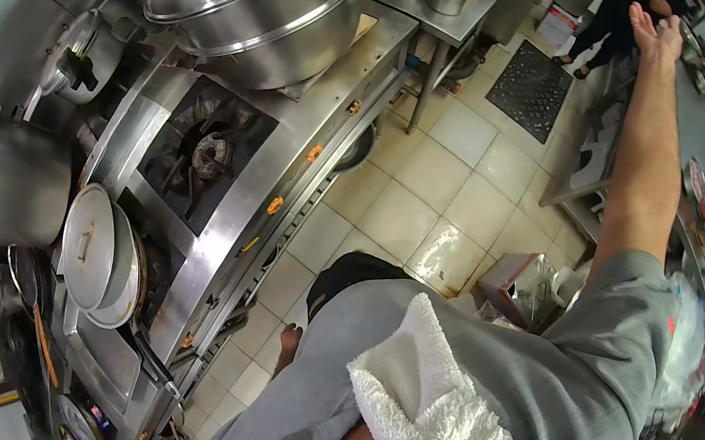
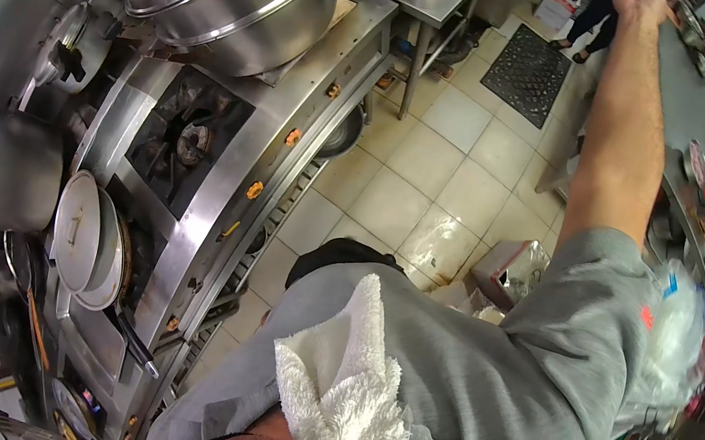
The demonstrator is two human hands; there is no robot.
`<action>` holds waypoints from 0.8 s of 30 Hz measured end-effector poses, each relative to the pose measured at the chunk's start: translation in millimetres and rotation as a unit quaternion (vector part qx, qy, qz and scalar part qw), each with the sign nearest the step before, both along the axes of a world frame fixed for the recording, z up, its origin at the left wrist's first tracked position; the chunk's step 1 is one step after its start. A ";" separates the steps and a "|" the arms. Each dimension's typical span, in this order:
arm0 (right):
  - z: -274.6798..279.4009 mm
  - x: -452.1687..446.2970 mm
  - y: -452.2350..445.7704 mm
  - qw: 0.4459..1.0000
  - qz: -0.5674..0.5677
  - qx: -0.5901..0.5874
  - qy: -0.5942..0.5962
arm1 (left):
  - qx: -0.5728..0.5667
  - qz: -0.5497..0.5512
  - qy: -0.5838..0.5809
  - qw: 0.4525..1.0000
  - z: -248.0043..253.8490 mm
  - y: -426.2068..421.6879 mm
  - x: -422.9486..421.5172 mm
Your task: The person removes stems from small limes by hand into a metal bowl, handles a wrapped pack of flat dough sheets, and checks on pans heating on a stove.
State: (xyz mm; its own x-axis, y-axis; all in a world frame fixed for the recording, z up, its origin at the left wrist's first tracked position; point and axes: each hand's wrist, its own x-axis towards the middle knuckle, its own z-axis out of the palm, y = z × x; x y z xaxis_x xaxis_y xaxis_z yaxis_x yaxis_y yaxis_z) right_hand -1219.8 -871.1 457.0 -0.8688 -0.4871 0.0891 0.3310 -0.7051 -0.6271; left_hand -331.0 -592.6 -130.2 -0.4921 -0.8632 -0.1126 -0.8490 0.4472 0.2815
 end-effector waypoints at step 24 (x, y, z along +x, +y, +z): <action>-30.0 -211.0 -139.0 0.999 0.028 0.037 0.002 | 0.213 0.736 0.388 0.511 74.6 0.7 -283.2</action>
State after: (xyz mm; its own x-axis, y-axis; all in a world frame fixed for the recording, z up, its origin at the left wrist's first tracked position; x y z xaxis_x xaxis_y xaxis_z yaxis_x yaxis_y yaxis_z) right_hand -1430.8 -1010.2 427.0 -0.8392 -0.5411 0.0540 0.3669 -0.6367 -0.6782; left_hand -614.3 -592.0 -55.6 0.6175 -0.3404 -0.7091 0.2656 -0.7584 0.5952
